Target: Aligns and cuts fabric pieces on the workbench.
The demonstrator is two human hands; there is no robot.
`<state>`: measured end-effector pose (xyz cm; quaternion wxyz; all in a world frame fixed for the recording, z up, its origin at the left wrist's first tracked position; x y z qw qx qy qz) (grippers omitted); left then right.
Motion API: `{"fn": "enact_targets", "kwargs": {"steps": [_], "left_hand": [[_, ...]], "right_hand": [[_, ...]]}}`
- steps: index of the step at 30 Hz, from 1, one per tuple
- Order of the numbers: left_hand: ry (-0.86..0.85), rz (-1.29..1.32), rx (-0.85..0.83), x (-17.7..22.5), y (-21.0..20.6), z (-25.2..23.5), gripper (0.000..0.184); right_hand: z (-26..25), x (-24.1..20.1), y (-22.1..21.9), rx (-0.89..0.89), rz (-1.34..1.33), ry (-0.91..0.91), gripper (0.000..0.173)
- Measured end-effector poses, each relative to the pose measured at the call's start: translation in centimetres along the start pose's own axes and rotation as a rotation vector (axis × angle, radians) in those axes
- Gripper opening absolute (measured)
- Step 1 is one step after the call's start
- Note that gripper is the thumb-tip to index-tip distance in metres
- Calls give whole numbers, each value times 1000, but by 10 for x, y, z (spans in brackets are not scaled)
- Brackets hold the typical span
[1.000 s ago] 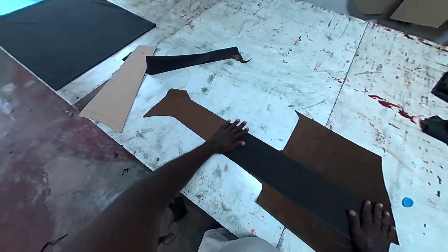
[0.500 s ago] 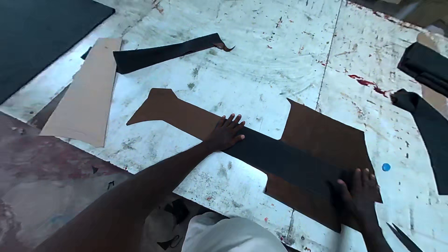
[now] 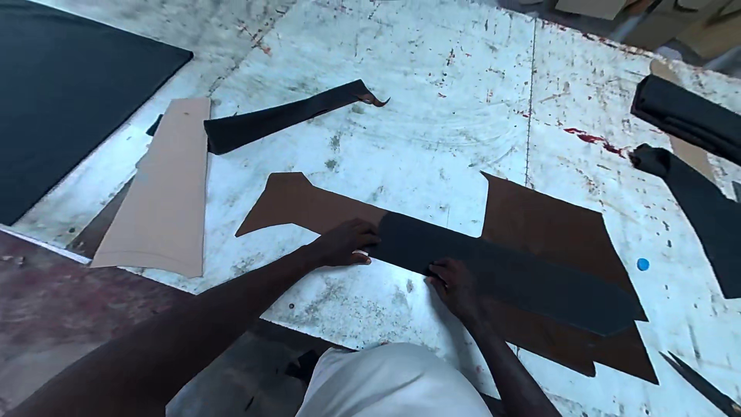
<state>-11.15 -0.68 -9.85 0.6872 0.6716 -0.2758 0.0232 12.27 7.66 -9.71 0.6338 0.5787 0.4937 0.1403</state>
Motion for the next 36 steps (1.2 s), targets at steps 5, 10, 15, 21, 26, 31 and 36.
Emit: {"fn": "enact_targets", "kwargs": {"steps": [5, 10, 15, 21, 26, 31, 36], "left_hand": [[-18, -12, 30, -1, -3, 3, 36], [-85, -70, 73, 5, 0, 0, 27], [-70, 36, 30, 0, 3, -13, 24], [-16, 198, 57, -15, 4, -18, 26], [-29, 169, 23, -14, 1, -11, 29], [-38, 137, 32, -12, 0, -7, 29], [-36, 125, 15, -13, -3, -4, 32]], "right_hand": [[-10, 1, -5, -105, 90, -83, 19], [-12, 1, -7, -181, 117, -116, 26], [-6, -3, -4, -134, 134, -110, 28], [0, -4, -4, -38, 142, -74, 20], [2, -1, -7, -2, 153, -60, 21], [1, -6, -3, -32, 139, -83, 25], [-10, -25, -10, -9, 117, -29, 25]]}}
Point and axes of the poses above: each hand's wrist, its own z-axis away from the middle knuckle, its own y-axis out of the back of the hand, x = y × z, the point moved 10 cm from there along -z, towards the middle knuckle, and after that the axes turned 3 degrees about -y, right-handed, at the moved point
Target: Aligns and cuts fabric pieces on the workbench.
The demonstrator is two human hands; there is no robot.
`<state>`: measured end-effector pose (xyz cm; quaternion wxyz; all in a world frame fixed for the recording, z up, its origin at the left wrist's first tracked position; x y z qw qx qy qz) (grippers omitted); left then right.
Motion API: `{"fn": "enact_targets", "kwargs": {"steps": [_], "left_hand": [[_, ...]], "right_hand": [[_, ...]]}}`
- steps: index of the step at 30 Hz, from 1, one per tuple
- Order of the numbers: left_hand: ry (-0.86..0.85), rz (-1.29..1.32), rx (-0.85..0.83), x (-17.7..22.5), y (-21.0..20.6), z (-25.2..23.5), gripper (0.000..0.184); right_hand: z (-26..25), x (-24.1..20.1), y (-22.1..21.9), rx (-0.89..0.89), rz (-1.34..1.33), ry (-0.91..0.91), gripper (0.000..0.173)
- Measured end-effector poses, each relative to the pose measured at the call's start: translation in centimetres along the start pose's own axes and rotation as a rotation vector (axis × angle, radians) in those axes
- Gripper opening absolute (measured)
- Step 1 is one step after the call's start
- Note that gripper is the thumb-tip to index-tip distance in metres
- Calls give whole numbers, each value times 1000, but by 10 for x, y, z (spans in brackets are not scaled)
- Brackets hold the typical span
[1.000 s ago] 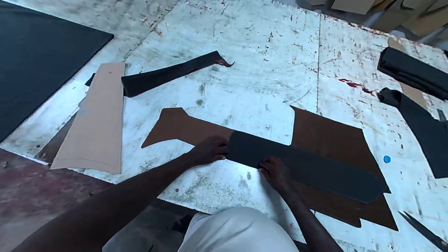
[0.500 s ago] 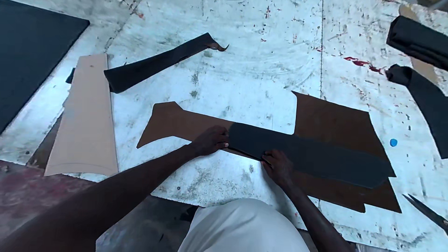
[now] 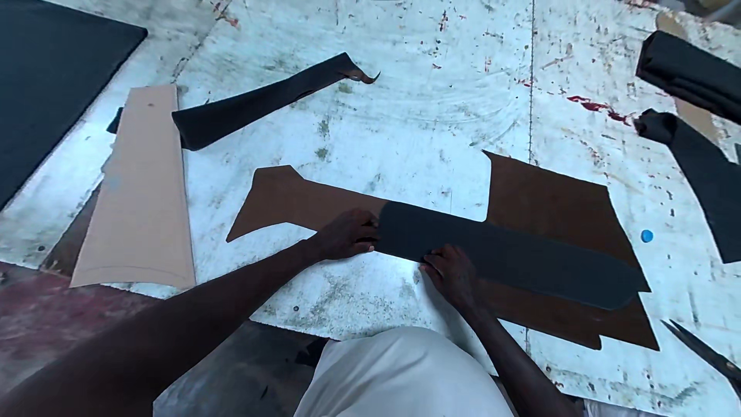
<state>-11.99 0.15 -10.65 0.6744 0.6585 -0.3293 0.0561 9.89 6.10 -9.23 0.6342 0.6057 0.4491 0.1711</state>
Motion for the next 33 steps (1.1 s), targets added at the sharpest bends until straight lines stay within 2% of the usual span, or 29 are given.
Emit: {"fn": "enact_targets", "kwargs": {"steps": [7, 12, 19, 33], "left_hand": [[7, 13, 8, 0, 0, 2, 35], [44, -4, 1, 2, -1, 2, 42], [16, -97, 19, 15, -1, 3, 27], [17, -188, 107, 16, -3, 5, 28]], "right_hand": [[-29, -46, -25, -67, -39, 71, 21], [-34, -48, -28, -47, 5, 88, 17], [-34, -52, -28, 10, 23, 153, 18], [-35, -52, -26, -13, 30, 162, 20]]}}
Point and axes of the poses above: each hand's wrist, its own z-axis away from the middle knuckle, its own y-axis out of the back of the hand, x = y × z, the point moved 10 cm from there along -z, towards the middle knuckle, and after that the axes turned 3 degrees about -y, right-handed, at the moved point
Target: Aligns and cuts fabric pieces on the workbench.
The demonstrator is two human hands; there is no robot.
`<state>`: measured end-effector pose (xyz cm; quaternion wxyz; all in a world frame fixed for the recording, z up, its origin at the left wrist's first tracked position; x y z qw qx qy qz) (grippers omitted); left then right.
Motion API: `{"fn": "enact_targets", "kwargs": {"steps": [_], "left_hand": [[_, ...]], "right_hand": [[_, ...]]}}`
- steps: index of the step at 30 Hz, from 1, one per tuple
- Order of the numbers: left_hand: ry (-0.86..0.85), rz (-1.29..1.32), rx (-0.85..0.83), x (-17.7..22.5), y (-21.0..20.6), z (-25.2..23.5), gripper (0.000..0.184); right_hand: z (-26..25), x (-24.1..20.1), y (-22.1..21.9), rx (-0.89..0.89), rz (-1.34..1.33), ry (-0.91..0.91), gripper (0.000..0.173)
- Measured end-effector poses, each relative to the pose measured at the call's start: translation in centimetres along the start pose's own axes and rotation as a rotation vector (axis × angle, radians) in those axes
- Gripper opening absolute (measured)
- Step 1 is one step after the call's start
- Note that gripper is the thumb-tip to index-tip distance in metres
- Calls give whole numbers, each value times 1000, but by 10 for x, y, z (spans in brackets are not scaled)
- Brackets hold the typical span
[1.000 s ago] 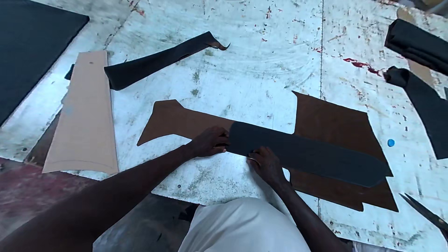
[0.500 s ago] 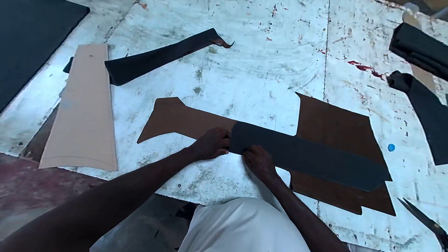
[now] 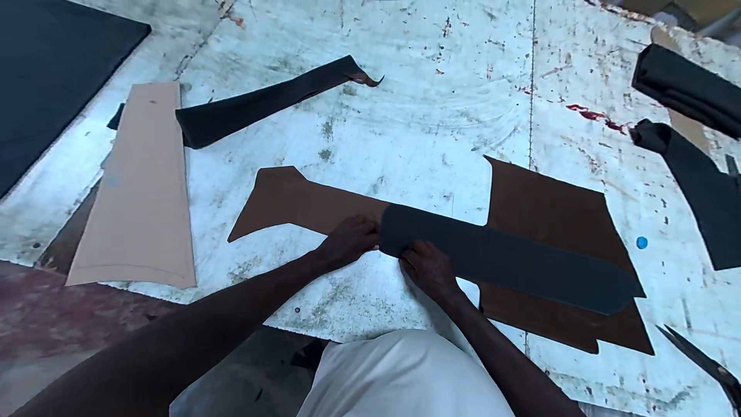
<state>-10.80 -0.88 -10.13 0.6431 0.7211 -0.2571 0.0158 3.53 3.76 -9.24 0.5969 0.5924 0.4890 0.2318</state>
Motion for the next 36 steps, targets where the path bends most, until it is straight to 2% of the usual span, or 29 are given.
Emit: {"fn": "enact_targets", "kwargs": {"steps": [7, 13, 18, 21, 23, 30, 36], "left_hand": [[112, 30, -1, -9, -7, -1, 29], [107, 52, 6, -10, -7, -1, 28], [130, 55, -80, -5, -3, -1, 36], [56, -43, -70, 11, 4, -6, 39], [-12, -82, -83, 20, 0, -10, 33], [-128, -49, -99, 20, -9, -13, 26], [-116, -20, -135, 17, -7, -16, 25]], "right_hand": [[3, -3, 1, 70, 38, -8, 23], [2, -3, -1, 81, 49, -22, 20], [0, 0, -4, 63, 47, -47, 20], [-1, 1, -4, 55, 44, -64, 19], [0, 0, -1, 88, 46, -53, 18], [2, 3, 0, 79, 4, -51, 20], [5, 8, -1, 66, -37, -34, 26]]}}
Point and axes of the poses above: each hand's wrist, its own z-axis away from the middle knuckle, its own y-axis out of the back of the hand, x = y × z, the point moved 10 cm from there along -z, towards the middle knuckle, and after that the axes turned 3 degrees about -y, right-handed, at the moved point
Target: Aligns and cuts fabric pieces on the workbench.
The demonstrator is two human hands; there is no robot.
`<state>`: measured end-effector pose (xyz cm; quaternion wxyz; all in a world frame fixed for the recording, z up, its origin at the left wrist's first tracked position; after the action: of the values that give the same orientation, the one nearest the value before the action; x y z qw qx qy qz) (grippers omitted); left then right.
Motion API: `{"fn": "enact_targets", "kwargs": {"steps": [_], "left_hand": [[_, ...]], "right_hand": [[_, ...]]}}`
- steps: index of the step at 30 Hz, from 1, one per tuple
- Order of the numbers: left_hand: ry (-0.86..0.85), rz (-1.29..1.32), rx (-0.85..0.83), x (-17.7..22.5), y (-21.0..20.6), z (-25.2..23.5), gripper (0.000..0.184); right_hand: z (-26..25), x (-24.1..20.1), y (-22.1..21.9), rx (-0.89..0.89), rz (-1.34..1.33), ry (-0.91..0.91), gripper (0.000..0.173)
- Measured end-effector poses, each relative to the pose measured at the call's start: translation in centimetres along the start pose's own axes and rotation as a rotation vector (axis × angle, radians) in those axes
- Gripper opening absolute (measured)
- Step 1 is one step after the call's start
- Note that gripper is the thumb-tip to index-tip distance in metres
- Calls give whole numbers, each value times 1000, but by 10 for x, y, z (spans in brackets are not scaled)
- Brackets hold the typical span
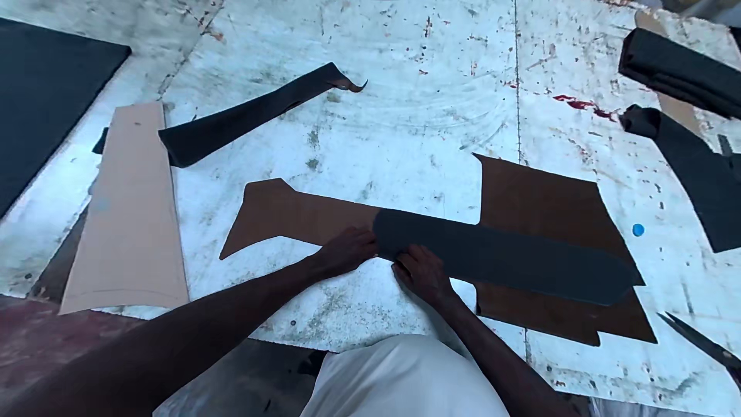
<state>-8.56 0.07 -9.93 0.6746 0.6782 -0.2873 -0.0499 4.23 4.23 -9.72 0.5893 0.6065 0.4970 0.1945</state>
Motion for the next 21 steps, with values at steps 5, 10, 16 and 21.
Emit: {"fn": "enact_targets", "kwargs": {"steps": [5, 10, 16, 21], "left_hand": [[32, 35, 8, -5, 0, -2, 28], [66, 89, -3, -9, 1, -4, 27], [20, 119, -3, -7, 3, 3, 28], [-20, 128, 21, -3, 6, 11, 27]], "right_hand": [[-1, -1, 2, 3, -13, -4, 25], [0, -1, 1, 13, -6, 9, 20], [-1, -3, 3, 46, -8, 22, 19], [-1, -3, 4, 36, -10, 12, 18]]}}
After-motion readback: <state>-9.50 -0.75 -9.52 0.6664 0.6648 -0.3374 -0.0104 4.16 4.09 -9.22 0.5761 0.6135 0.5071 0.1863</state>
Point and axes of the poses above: each hand's wrist, its own z-axis away from the middle knuckle, its own y-axis out of the back of the hand, x = y × z, the point moved 10 cm from there along -z, towards the middle knuckle, and after that the axes turned 3 degrees about -y, right-handed, at the moved point
